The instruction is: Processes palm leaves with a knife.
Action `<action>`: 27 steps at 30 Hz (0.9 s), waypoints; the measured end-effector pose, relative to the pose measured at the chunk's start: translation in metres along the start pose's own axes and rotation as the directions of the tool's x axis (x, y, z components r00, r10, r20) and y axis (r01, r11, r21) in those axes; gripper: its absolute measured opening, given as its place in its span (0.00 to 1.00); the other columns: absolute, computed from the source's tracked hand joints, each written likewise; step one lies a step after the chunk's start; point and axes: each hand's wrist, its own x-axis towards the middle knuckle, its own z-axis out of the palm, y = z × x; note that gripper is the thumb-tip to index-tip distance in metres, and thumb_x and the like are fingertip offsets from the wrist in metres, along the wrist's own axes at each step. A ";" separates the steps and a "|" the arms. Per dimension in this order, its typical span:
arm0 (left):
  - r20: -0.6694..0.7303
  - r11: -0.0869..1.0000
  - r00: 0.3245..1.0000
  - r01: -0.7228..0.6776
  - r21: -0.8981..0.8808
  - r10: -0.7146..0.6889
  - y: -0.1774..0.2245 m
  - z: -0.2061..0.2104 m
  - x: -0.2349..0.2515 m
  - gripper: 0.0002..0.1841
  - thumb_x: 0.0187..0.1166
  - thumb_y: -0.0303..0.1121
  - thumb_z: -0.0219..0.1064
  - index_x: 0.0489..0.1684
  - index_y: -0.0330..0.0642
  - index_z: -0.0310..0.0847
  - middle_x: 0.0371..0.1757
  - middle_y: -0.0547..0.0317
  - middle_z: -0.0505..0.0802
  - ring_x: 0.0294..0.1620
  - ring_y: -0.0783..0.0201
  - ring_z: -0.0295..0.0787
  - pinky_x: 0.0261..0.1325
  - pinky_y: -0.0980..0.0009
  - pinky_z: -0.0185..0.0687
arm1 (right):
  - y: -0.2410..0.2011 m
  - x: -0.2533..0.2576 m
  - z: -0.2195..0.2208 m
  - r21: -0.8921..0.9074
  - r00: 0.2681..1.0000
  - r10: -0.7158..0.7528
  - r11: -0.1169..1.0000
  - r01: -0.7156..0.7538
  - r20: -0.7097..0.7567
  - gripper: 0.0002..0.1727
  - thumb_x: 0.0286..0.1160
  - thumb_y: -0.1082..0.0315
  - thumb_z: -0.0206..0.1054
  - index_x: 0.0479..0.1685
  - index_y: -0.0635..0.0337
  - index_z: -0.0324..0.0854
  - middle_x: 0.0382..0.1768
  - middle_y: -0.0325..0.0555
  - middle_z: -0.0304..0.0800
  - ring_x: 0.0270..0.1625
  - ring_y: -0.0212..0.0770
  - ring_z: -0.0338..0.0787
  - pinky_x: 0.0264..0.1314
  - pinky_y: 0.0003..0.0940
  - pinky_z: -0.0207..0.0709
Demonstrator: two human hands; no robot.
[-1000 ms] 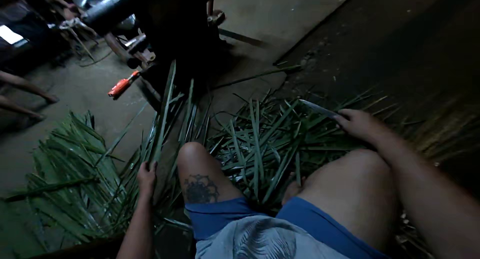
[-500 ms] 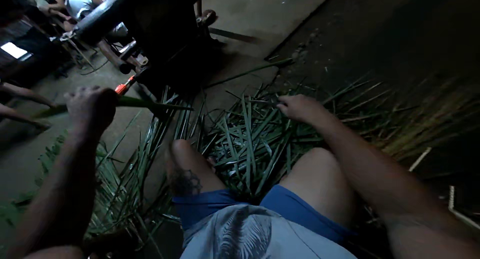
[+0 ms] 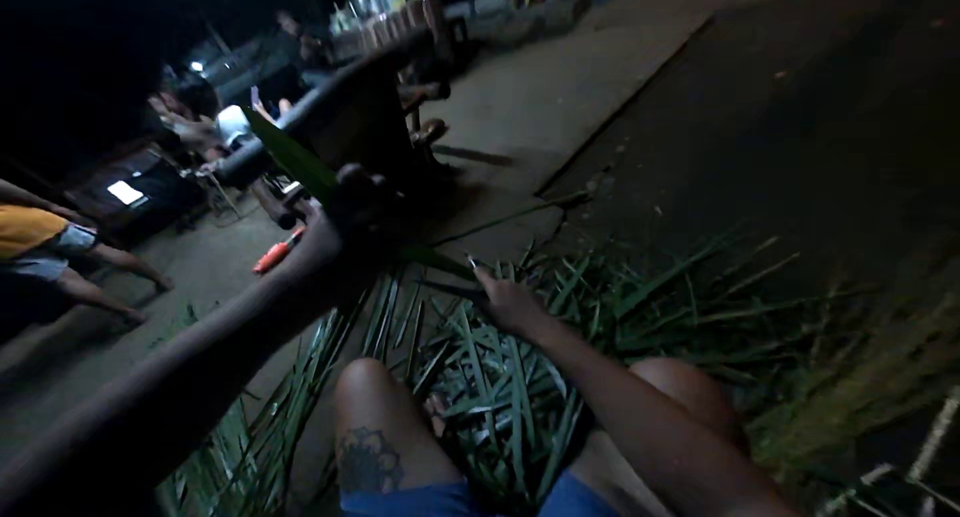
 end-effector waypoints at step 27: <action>0.781 -0.216 0.572 0.754 -0.621 -0.251 0.232 0.181 -0.078 0.22 0.96 0.45 0.45 0.71 0.43 0.80 0.53 0.56 0.93 0.48 0.66 0.91 0.54 0.65 0.89 | 0.158 -0.054 -0.107 0.975 0.856 0.497 0.220 0.035 -0.144 0.21 0.94 0.46 0.50 0.57 0.53 0.79 0.21 0.35 0.77 0.18 0.31 0.77 0.19 0.25 0.77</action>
